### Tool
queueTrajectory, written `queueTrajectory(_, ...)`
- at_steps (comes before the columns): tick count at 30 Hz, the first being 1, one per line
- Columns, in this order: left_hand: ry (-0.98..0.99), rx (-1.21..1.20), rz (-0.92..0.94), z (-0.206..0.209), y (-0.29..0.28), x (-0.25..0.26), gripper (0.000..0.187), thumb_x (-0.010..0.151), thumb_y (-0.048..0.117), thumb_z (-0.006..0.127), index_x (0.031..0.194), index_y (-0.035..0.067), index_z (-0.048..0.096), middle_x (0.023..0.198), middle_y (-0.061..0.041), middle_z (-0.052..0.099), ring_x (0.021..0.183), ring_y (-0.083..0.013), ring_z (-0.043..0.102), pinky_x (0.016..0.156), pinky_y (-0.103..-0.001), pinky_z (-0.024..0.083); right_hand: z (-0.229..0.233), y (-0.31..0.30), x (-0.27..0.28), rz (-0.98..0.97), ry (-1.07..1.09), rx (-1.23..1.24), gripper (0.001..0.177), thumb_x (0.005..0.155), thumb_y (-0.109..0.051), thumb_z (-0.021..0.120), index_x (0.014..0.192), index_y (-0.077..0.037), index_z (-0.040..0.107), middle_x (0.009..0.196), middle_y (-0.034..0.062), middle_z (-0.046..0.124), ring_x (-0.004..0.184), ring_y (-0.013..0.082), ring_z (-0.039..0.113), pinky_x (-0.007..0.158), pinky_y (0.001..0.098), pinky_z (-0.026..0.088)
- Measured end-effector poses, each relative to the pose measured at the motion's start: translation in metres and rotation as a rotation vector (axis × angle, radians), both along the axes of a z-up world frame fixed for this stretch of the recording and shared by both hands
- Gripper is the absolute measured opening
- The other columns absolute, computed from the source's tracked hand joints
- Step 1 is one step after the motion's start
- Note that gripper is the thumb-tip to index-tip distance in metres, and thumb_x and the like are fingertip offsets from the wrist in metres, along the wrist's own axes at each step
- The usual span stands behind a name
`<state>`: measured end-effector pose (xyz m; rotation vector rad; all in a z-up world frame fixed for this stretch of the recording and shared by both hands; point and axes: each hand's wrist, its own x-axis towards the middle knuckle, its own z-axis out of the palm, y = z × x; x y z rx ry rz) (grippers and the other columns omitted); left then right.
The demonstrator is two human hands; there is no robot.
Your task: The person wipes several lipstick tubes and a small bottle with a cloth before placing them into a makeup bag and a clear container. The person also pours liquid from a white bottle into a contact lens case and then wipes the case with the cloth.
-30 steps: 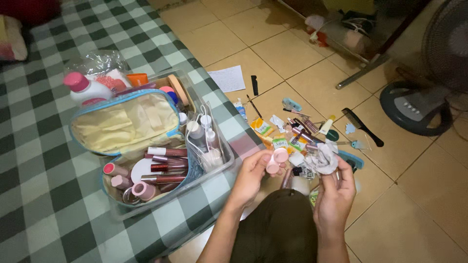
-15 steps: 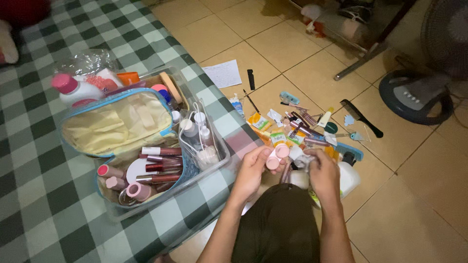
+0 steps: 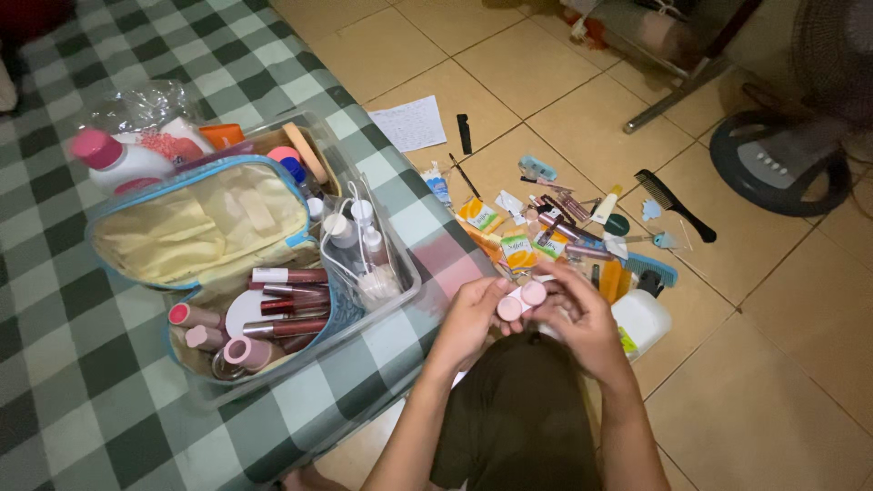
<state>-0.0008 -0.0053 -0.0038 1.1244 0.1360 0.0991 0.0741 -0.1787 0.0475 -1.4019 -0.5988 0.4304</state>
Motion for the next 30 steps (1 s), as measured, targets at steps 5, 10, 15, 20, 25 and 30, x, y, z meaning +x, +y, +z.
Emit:
queueTrajectory(5, -0.038, 0.121, 0.133, 0.028, 0.001, -0.03, 0.027, 0.107, 0.018, 0.052, 0.116, -0.004, 0.064, 0.091, -0.01, 0.071, 0.074, -0.013, 0.069, 0.064, -0.025, 0.056, -0.008, 0.016, -0.012, -0.012, -0.022, -0.037, 0.04, 0.082, 0.006, 0.078, 0.12, 0.007, 0.067, 0.108, 0.0112, 0.072, 0.094, 0.014, 0.07, 0.085, 0.0294, 0.059)
queueTrajectory(10, -0.021, 0.292, 0.143, 0.042, 0.013, -0.08, 0.043, 0.083, -0.003, 0.074, 0.124, -0.004, 0.06, 0.105, -0.01, 0.073, 0.094, -0.0134, 0.072, 0.081, -0.028, 0.06, -0.01, 0.03, -0.041, -0.023, -0.07, -0.122, 0.038, 0.074, -0.001, 0.084, 0.108, 0.001, 0.067, 0.093, 0.0062, 0.075, 0.082, 0.0099, 0.069, 0.072, 0.0252, 0.058)
queueTrajectory(15, 0.049, 0.151, 0.114, 0.028, 0.04, -0.144, 0.038, 0.087, -0.006, 0.07, 0.124, -0.006, 0.065, 0.11, -0.01, 0.075, 0.099, -0.013, 0.07, 0.088, -0.027, 0.057, -0.007, 0.048, -0.078, 0.063, -0.424, -0.523, 0.032, 0.07, -0.018, 0.094, 0.086, -0.003, 0.071, 0.067, 0.0052, 0.067, 0.06, 0.0105, 0.058, 0.055, 0.0291, 0.048)
queueTrajectory(20, 0.067, 0.216, 0.07, 0.019, 0.081, -0.202, 0.033, 0.09, -0.004, 0.067, 0.123, -0.006, 0.065, 0.112, -0.008, 0.073, 0.103, -0.012, 0.068, 0.092, -0.026, 0.055, -0.016, 0.083, -0.121, 0.364, -0.493, -0.209, 0.032, 0.079, -0.02, 0.088, 0.09, -0.004, 0.063, 0.077, 0.004, 0.068, 0.067, 0.0119, 0.064, 0.06, 0.0301, 0.052)
queueTrajectory(25, 0.103, 0.238, 0.18, 0.019, 0.1, -0.231, 0.03, 0.095, -0.001, 0.063, 0.125, -0.006, 0.065, 0.105, -0.009, 0.072, 0.091, -0.0131, 0.067, 0.083, -0.028, 0.056, 0.011, 0.114, -0.134, 0.587, -0.564, -0.335, 0.028, 0.09, -0.018, 0.077, 0.113, -0.004, 0.066, 0.095, 0.008, 0.068, 0.081, 0.0165, 0.066, 0.073, 0.0296, 0.054)
queueTrajectory(30, 0.075, 0.261, 0.348, 0.032, 0.103, -0.24, 0.032, 0.092, -0.003, 0.063, 0.124, -0.006, 0.065, 0.103, -0.008, 0.073, 0.093, -0.0115, 0.069, 0.081, -0.027, 0.058, 0.041, 0.139, -0.152, 0.56, -0.662, -0.299, 0.059, 0.073, -0.02, 0.088, 0.122, -0.001, 0.061, 0.107, 0.0125, 0.067, 0.093, 0.0221, 0.067, 0.082, 0.0337, 0.054)
